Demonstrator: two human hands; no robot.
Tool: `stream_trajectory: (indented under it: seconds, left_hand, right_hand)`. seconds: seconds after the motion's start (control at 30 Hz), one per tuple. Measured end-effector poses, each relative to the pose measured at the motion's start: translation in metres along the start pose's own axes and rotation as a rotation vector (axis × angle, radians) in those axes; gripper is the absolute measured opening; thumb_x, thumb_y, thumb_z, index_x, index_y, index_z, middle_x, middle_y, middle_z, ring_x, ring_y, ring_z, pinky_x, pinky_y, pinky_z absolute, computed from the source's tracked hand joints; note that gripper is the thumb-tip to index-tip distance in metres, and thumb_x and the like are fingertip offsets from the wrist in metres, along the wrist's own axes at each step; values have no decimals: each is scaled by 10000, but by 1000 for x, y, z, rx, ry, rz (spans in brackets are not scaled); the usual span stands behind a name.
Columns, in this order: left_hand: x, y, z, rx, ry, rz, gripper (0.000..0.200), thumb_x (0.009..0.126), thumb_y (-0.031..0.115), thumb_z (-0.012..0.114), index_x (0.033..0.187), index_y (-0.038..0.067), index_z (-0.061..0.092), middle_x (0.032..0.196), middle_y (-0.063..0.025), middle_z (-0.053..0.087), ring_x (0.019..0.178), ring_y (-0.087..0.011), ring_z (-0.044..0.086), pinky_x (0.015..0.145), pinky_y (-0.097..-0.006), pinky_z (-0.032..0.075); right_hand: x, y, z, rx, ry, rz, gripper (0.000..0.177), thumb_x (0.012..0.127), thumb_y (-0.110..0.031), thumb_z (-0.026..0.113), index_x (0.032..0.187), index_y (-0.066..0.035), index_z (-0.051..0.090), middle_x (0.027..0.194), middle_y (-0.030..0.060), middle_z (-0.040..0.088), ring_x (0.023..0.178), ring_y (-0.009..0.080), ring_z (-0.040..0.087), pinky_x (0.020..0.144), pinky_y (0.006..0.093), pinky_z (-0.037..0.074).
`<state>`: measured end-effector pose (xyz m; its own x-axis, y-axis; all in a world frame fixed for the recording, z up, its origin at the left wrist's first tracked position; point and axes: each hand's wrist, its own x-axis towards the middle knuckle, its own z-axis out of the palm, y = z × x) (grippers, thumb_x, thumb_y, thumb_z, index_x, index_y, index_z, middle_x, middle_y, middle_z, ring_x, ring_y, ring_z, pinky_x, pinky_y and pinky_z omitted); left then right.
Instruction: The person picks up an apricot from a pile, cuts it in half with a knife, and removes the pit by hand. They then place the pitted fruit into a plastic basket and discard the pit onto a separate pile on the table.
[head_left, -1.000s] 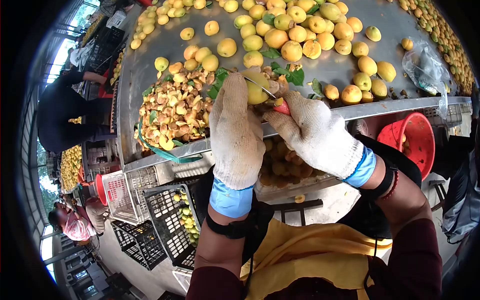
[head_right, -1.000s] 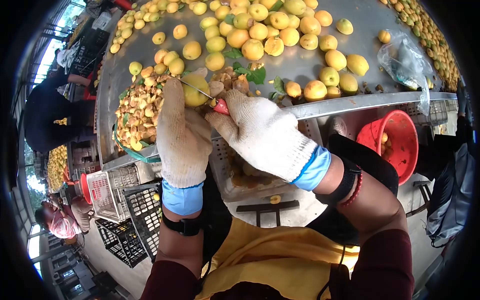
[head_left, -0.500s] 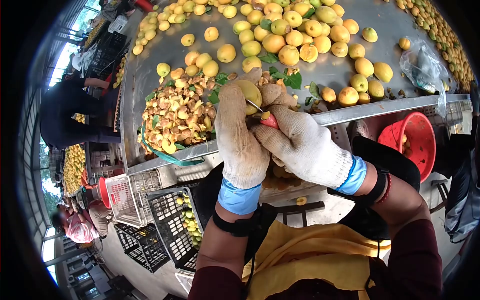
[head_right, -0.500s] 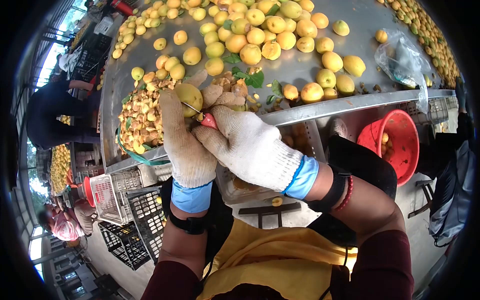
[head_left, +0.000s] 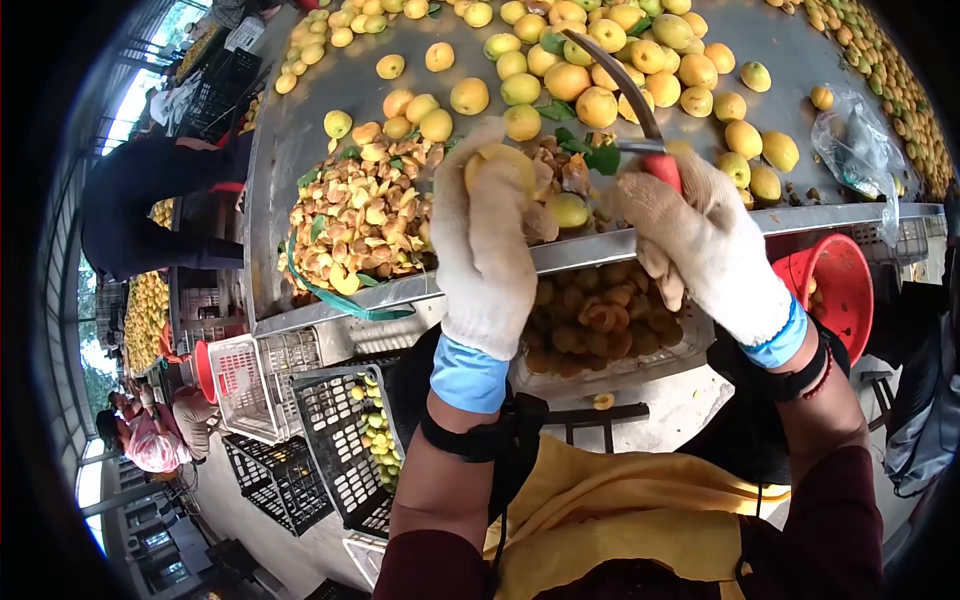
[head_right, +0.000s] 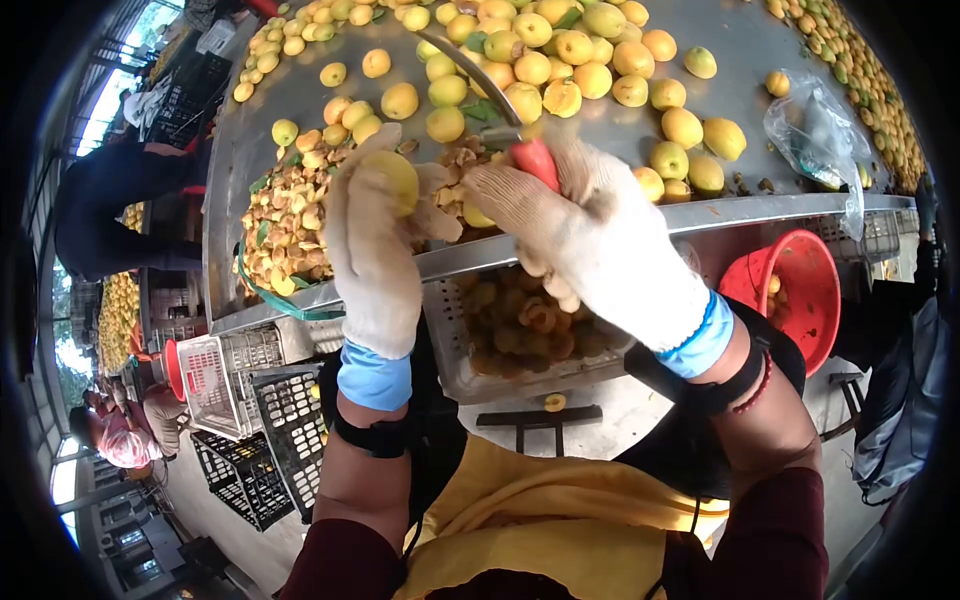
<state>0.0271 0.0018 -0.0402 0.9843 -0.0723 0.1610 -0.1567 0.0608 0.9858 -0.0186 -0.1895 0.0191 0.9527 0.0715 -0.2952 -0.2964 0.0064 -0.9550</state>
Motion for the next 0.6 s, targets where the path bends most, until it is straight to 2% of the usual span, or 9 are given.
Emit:
stream_trajectory:
  seconds: [0.07, 0.1, 0.2, 0.23, 0.27, 0.33, 0.47, 0.53, 0.6]
  left_hand:
    - [-11, 0, 12, 311, -77, 121, 468, 997, 195, 598, 1403, -26, 527, 1251, -229, 670, 1115, -267, 683, 933, -363, 572]
    - [-15, 1, 20, 348, -159, 244, 604, 927, 219, 712, 1443, -23, 511, 1305, -256, 645, 1148, -329, 686, 976, -397, 561]
    - [-20, 3, 23, 603, -259, 365, 683, 913, 289, 744, 1468, -23, 497, 1356, -260, 623, 1122, -387, 697, 957, -420, 570]
    - [-19, 5, 22, 649, -263, 494, 729, 924, 326, 740, 1499, -28, 464, 1386, -248, 617, 1140, -406, 691, 944, -430, 576]
    - [-19, 7, 20, 650, -266, 490, 729, 924, 326, 740, 1499, -28, 464, 1386, -248, 617, 1140, -406, 691, 944, -430, 576]
    - [-23, 10, 18, 624, -311, 336, 724, 927, 317, 735, 1504, -27, 463, 1380, -263, 613, 1137, -418, 688, 950, -423, 575]
    - [-30, 6, 21, 535, -219, 303, 623, 958, 262, 681, 1476, -29, 494, 1380, -256, 622, 1169, -394, 682, 979, -420, 561]
    - [-25, 5, 23, 356, -104, 209, 481, 987, 173, 578, 1414, -41, 532, 1382, -210, 621, 1229, -307, 640, 1048, -404, 518]
    - [-19, 6, 22, 265, -42, 168, 422, 1002, 129, 526, 1384, -48, 551, 1383, -187, 621, 1259, -264, 618, 1082, -396, 497]
  right_hand:
    - [9, -4, -1, -41, -11, 21, 390, 1040, -368, 630, 1221, -22, 635, 755, 15, 662, 441, 34, 478, 388, 185, 390]
    - [9, -3, -4, -23, -23, 27, 424, 1031, -393, 639, 1237, -22, 633, 768, 10, 670, 450, 37, 502, 391, 185, 402]
    - [17, 3, -5, -76, -101, 137, 499, 1012, -444, 656, 1275, -22, 630, 824, 4, 699, 494, 49, 584, 404, 182, 439]
    - [22, 8, -7, 24, -179, 170, 509, 1014, -435, 660, 1312, -26, 605, 842, 15, 709, 518, 60, 620, 403, 184, 453]
    - [22, 15, -5, 28, -179, 174, 509, 1014, -435, 660, 1312, -26, 605, 842, 15, 709, 518, 60, 620, 403, 184, 453]
    - [20, 27, 3, 343, -212, 67, 479, 1012, -411, 675, 1308, -45, 589, 829, 11, 702, 501, 59, 601, 385, 194, 442]
    - [18, 32, 16, 584, -173, 122, 320, 1040, -315, 656, 1290, -130, 580, 756, -29, 622, 446, 47, 494, 349, 203, 349]
    - [14, 28, 19, 568, -115, 135, 286, 1049, -278, 645, 1298, -153, 579, 731, -41, 589, 435, 45, 461, 353, 199, 321]
    - [14, 26, 17, 521, -135, 69, 293, 1044, -266, 654, 1290, -121, 591, 782, -30, 627, 476, 45, 521, 373, 197, 368]
